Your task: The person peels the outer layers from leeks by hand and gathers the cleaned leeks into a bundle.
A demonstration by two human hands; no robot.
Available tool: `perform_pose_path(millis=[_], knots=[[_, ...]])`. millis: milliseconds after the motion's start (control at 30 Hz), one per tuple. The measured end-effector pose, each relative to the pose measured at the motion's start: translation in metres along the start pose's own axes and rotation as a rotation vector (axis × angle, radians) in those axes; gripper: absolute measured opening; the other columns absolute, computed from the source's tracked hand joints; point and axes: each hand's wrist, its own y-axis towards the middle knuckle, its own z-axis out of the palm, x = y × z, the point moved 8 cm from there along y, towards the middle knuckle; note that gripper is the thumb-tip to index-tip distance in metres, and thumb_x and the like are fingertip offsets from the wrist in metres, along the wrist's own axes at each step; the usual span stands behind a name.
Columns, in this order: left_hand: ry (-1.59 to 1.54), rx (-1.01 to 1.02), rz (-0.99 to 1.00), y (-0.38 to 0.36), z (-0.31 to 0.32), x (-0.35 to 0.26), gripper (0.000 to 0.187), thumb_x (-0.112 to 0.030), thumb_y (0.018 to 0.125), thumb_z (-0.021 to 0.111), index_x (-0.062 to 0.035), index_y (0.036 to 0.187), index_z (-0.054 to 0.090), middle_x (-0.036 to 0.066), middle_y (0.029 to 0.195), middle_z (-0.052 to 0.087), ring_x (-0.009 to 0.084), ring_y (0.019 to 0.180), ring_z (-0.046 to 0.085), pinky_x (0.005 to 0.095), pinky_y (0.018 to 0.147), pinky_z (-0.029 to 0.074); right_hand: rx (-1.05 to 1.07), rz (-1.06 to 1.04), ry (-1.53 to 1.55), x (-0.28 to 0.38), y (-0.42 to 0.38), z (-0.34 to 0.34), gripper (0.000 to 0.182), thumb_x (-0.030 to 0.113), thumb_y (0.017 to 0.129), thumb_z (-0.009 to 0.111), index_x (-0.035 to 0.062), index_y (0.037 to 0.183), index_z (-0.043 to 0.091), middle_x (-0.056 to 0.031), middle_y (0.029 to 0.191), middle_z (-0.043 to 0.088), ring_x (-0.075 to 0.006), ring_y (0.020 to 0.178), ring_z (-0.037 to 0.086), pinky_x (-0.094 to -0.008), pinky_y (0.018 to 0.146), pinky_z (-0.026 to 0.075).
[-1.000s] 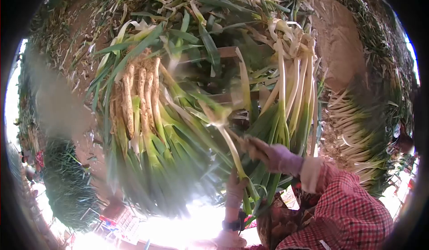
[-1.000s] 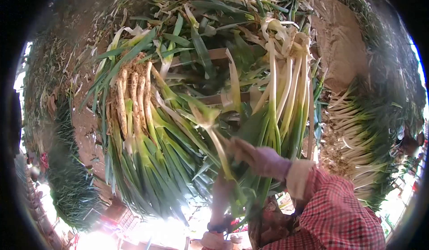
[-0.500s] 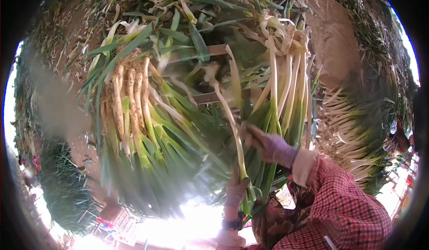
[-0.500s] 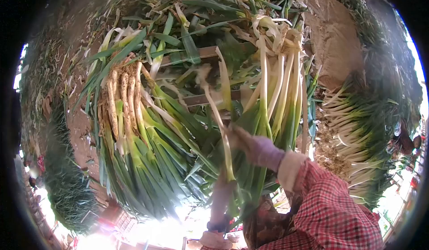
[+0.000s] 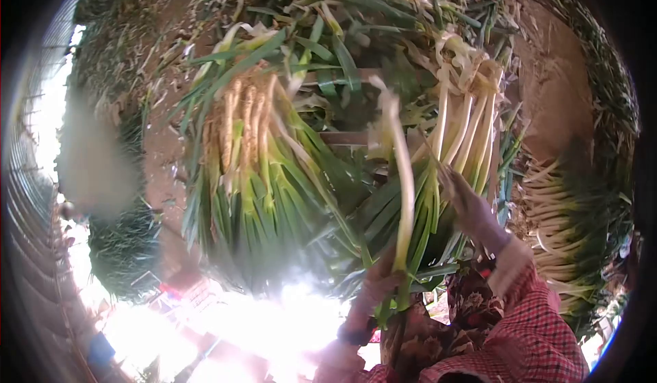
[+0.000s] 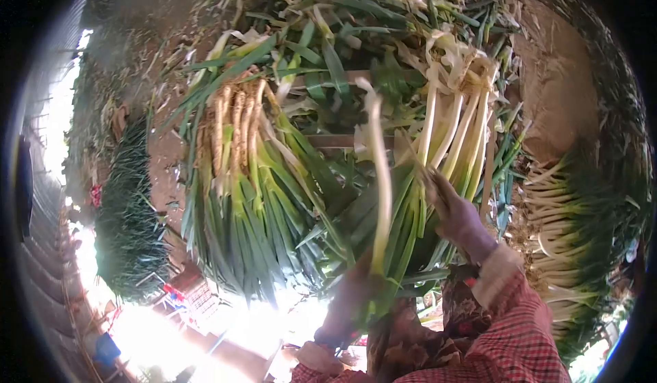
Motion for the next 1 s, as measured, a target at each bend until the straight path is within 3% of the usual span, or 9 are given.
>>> perform_pose_path(millis=[233, 367, 500, 567, 633, 700, 800, 900, 1000], knots=[[1.085, -0.164, 0.243, 0.097, 0.081, 0.0, 0.062, -0.023, 0.089, 0.056, -0.0211, 0.147, 0.034, 0.022, 0.094, 0.067, 0.0388, 0.082, 0.067, 0.0447, 0.078, 0.052, -0.047, -0.215, 0.243, -0.112, -0.128, -0.072, 0.083, 0.017, 0.082, 0.069, 0.0099, 0.151, 0.024, -0.015, 0.142, 0.048, -0.0296, 0.127, 0.05, -0.0335, 0.097, 0.046], [1.354, -0.093, -0.091, 0.149, 0.074, 0.035, 0.057, -0.028, 0.09, 0.055, -0.0185, 0.144, 0.038, 0.02, 0.098, 0.068, 0.0371, 0.086, 0.067, 0.0473, 0.079, 0.052, 0.123, 0.312, 0.727, -0.073, -0.142, -0.017, 0.083, 0.033, 0.083, 0.07, 0.0079, 0.149, 0.026, -0.0133, 0.139, 0.05, -0.0268, 0.129, 0.047, -0.0314, 0.097, 0.044], [1.23, -0.08, 0.013, 0.112, 0.027, 0.01, 0.063, -0.037, 0.087, 0.059, -0.0174, 0.143, 0.038, 0.021, 0.096, 0.068, 0.037, 0.085, 0.067, 0.0463, 0.075, 0.052, 0.262, 0.588, 1.056, -0.003, -0.095, 0.043, 0.092, 0.04, 0.081, 0.072, 0.0047, 0.15, 0.022, -0.0123, 0.133, 0.054, -0.0247, 0.127, 0.048, -0.0335, 0.099, 0.044], [1.189, -0.446, 0.297, 0.1, -0.061, -0.045, 0.058, -0.033, 0.087, 0.061, -0.0125, 0.138, 0.044, 0.022, 0.104, 0.066, 0.0381, 0.09, 0.066, 0.0454, 0.079, 0.052, 0.043, -0.228, 0.092, -0.014, -0.017, 0.046, 0.096, 0.029, 0.077, 0.074, 0.0065, 0.151, 0.017, -0.0106, 0.131, 0.056, -0.0239, 0.121, 0.054, -0.0353, 0.098, 0.046], [1.203, -0.833, 0.504, 0.112, -0.151, -0.096, 0.053, -0.029, 0.086, 0.062, -0.0077, 0.134, 0.05, 0.023, 0.111, 0.064, 0.0392, 0.095, 0.065, 0.0445, 0.082, 0.052, 0.164, -0.462, -0.428, 0.026, 0.001, 0.08, 0.098, 0.018, 0.073, 0.073, 0.0081, 0.151, 0.015, -0.0107, 0.133, 0.055, -0.0247, 0.117, 0.057, -0.0365, 0.096, 0.047], [1.156, -0.941, 0.574, 0.15, -0.21, -0.126, 0.057, -0.026, 0.086, 0.063, -0.006, 0.136, 0.046, 0.024, 0.12, 0.06, 0.0401, 0.103, 0.061, 0.0438, 0.089, 0.05, 0.611, -0.102, -0.42, 0.094, -0.028, 0.123, 0.098, 0.008, 0.069, 0.069, 0.0093, 0.152, 0.016, -0.0126, 0.139, 0.051, -0.027, 0.116, 0.059, -0.037, 0.095, 0.048], [1.269, -0.914, 0.411, 0.211, -0.244, -0.169, 0.072, -0.029, 0.083, 0.066, -0.0017, 0.142, 0.034, 0.026, 0.132, 0.049, 0.038, 0.119, 0.053, 0.0444, 0.096, 0.047, 0.254, -0.307, 0.023, 0.074, 0.025, 0.128, 0.101, 0.003, 0.065, 0.065, 0.0122, 0.152, 0.015, -0.0182, 0.132, 0.054, -0.0321, 0.115, 0.059, -0.0373, 0.095, 0.048], [1.493, -1.045, 0.24, 0.252, -0.252, -0.179, 0.086, -0.032, 0.076, 0.071, 0.001, 0.143, 0.027, 0.026, 0.132, 0.048, 0.0366, 0.119, 0.053, 0.0437, 0.094, 0.049, 0.209, -0.354, -0.115, 0.09, 0.032, 0.131, 0.103, 0.001, 0.063, 0.065, 0.0164, 0.152, 0.017, -0.0219, 0.119, 0.06, -0.0368, 0.109, 0.061, -0.0376, 0.09, 0.05], [1.413, -1.168, 0.074, 0.251, -0.238, -0.194, 0.088, -0.03, 0.066, 0.075, -0.0006, 0.138, 0.034, 0.023, 0.119, 0.056, 0.0358, 0.101, 0.061, 0.0384, 0.088, 0.052, 0.236, -0.032, 0.002, 0.073, 0.053, 0.135, 0.105, 0.001, 0.061, 0.066, 0.0192, 0.152, 0.018, -0.0223, 0.108, 0.063, -0.0369, 0.105, 0.062, -0.0369, 0.088, 0.05]])
